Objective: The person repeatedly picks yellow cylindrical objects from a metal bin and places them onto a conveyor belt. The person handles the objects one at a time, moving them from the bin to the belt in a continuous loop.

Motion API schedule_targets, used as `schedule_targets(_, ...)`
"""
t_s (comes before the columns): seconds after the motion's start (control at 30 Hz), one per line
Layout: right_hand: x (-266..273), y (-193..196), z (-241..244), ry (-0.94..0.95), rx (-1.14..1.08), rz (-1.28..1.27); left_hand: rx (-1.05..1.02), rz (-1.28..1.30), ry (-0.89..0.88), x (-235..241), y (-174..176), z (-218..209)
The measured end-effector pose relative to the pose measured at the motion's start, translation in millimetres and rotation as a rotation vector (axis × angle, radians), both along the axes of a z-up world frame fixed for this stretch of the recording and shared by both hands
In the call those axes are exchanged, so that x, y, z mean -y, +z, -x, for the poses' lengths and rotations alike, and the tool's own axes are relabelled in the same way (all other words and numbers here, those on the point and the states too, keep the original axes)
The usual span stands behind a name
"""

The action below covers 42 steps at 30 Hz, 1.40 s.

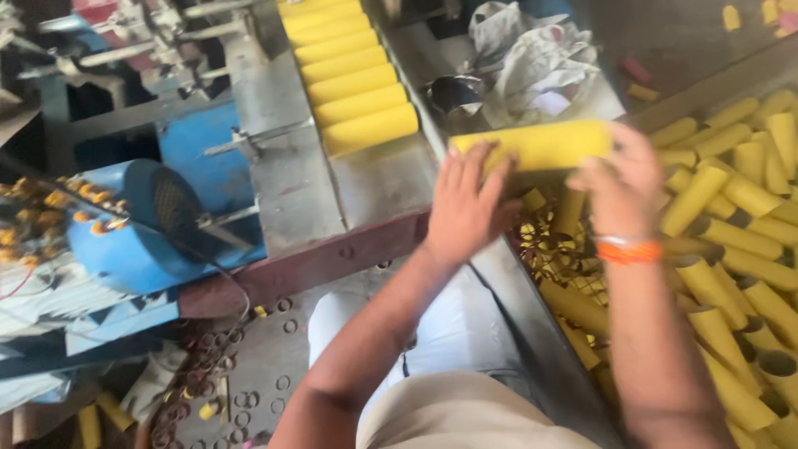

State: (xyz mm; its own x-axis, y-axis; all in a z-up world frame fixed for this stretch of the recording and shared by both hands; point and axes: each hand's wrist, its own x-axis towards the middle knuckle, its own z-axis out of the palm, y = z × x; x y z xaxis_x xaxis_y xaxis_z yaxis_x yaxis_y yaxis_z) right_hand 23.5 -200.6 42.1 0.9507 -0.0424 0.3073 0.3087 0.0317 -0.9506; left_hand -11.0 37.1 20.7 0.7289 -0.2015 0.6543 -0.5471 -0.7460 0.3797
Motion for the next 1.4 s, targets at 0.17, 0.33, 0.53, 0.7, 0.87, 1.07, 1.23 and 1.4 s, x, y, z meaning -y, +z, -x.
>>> schedule_targets(0.17,-132,-38,-33,0.295,-0.173,0.217,-0.312,-0.284,0.239,-66,-27,-55)
schedule_targets(0.33,-83,-75,-30,0.180,0.021,0.361,-0.425,-0.475,0.326,-114,-91,-67)
schedule_targets(0.53,101,-169,27,-0.070,-0.279,0.363,-0.269,-0.670,0.376,-116,-83,-77)
schedule_targets(0.7,227,-260,120,-0.381,-0.657,0.983,-0.174,-0.327,0.160,-61,-31,-44)
schedule_targets(0.87,237,-321,163,-0.351,-0.918,0.909,-0.240,-0.090,-0.242,38,-16,-8)
schedule_targets(1.07,183,-366,163,-0.531,-0.774,0.823,-0.395,-0.189,-0.363,83,-33,-2)
schedule_targets(1.23,212,-378,160,-0.738,-1.037,0.598,-0.352,-0.187,-0.393,79,-39,-4)
schedule_targets(1.4,254,-370,151,-0.746,-1.179,0.661,-0.414,-0.227,-0.378,82,-37,-5)
